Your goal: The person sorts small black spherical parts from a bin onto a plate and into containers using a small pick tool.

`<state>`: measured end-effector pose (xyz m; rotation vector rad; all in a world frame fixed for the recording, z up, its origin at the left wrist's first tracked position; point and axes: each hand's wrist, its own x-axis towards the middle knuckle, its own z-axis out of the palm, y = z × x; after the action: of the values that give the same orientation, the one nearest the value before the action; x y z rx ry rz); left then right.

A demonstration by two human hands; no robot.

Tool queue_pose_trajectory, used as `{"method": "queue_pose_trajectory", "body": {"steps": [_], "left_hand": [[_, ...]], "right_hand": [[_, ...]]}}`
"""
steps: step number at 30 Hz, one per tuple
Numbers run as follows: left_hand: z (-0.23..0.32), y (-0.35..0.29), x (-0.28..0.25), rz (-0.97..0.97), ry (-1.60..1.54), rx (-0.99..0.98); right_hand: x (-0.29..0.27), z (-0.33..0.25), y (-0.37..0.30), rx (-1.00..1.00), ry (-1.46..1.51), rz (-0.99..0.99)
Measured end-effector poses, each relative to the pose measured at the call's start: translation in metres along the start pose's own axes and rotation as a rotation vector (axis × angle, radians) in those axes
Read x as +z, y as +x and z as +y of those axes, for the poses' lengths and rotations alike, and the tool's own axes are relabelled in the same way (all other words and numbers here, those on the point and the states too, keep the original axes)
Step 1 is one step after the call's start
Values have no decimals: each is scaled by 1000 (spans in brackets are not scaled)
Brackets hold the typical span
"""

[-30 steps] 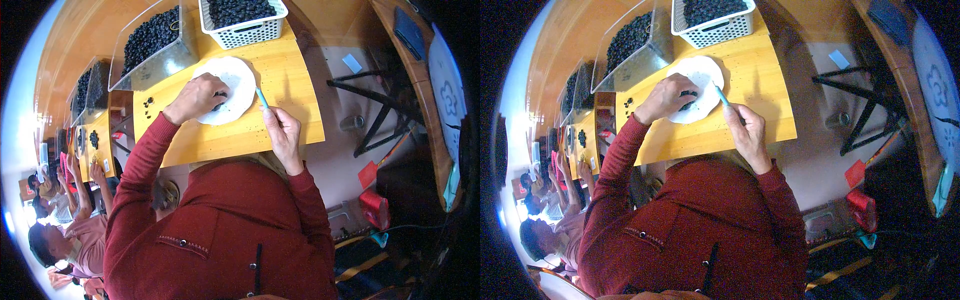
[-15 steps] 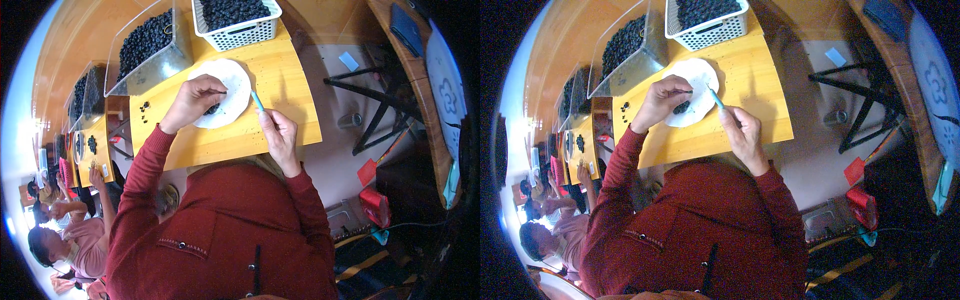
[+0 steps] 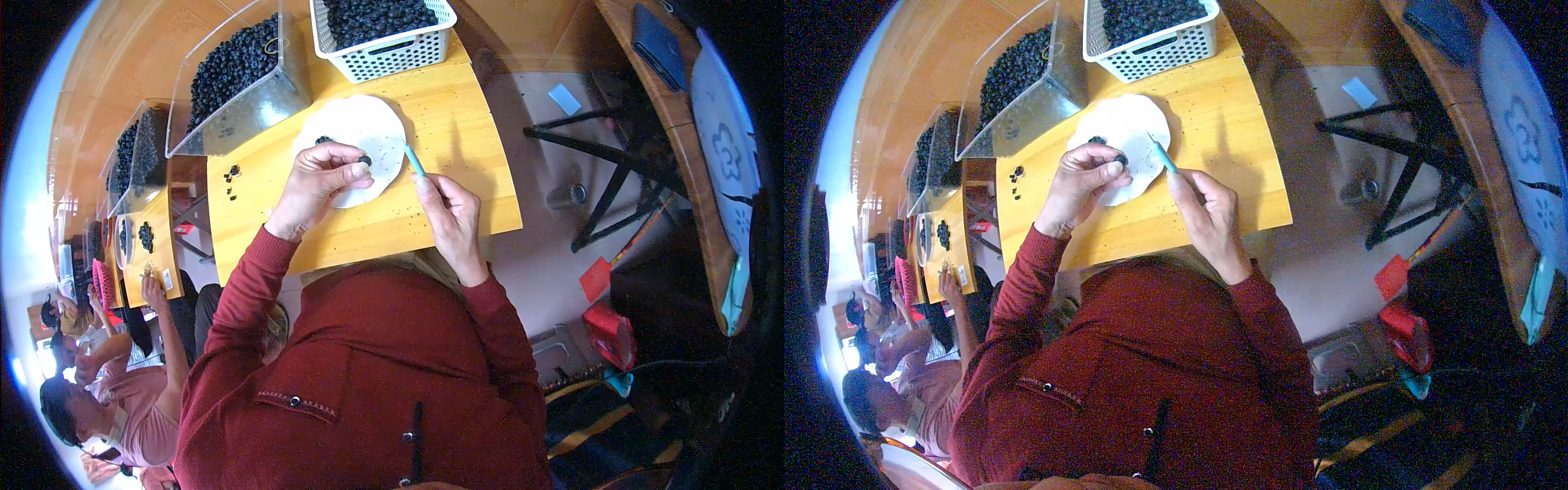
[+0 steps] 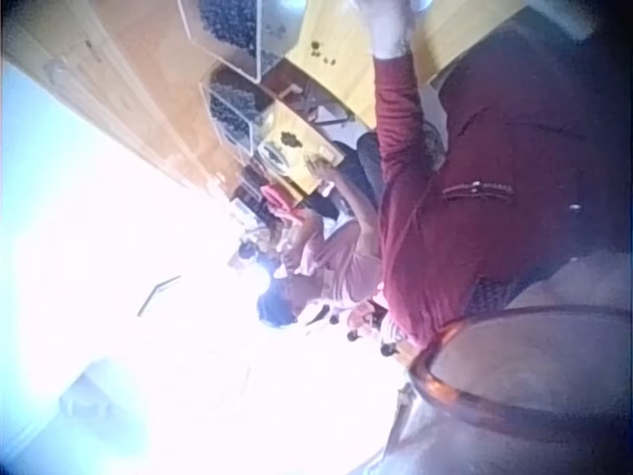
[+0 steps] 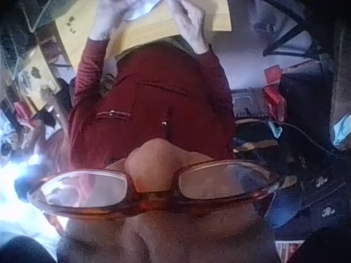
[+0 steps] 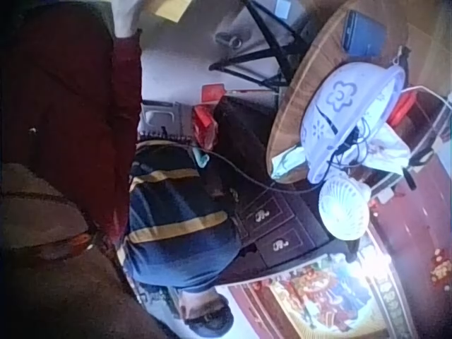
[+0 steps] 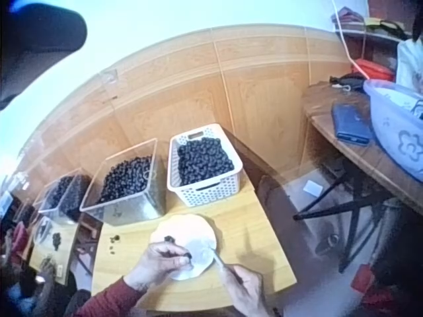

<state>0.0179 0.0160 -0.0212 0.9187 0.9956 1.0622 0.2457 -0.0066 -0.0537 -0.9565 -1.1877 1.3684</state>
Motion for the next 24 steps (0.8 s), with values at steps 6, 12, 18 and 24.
{"method": "queue_pose_trajectory", "body": {"steps": [6, 12, 18, 24], "left_hand": [[-8, -13, 16, 47, -155, -48], [-16, -20, 20, -30, -212, -50], [-15, -26, 30, -82, -237, 1], [-15, -30, 31, -58, -242, -12]], "right_hand": [[3, -6, 3, -15, -13, -22], [15, -16, 9, -102, -33, -80], [20, -10, 11, -99, 51, -130], [18, -11, 12, -32, 118, -153]]}}
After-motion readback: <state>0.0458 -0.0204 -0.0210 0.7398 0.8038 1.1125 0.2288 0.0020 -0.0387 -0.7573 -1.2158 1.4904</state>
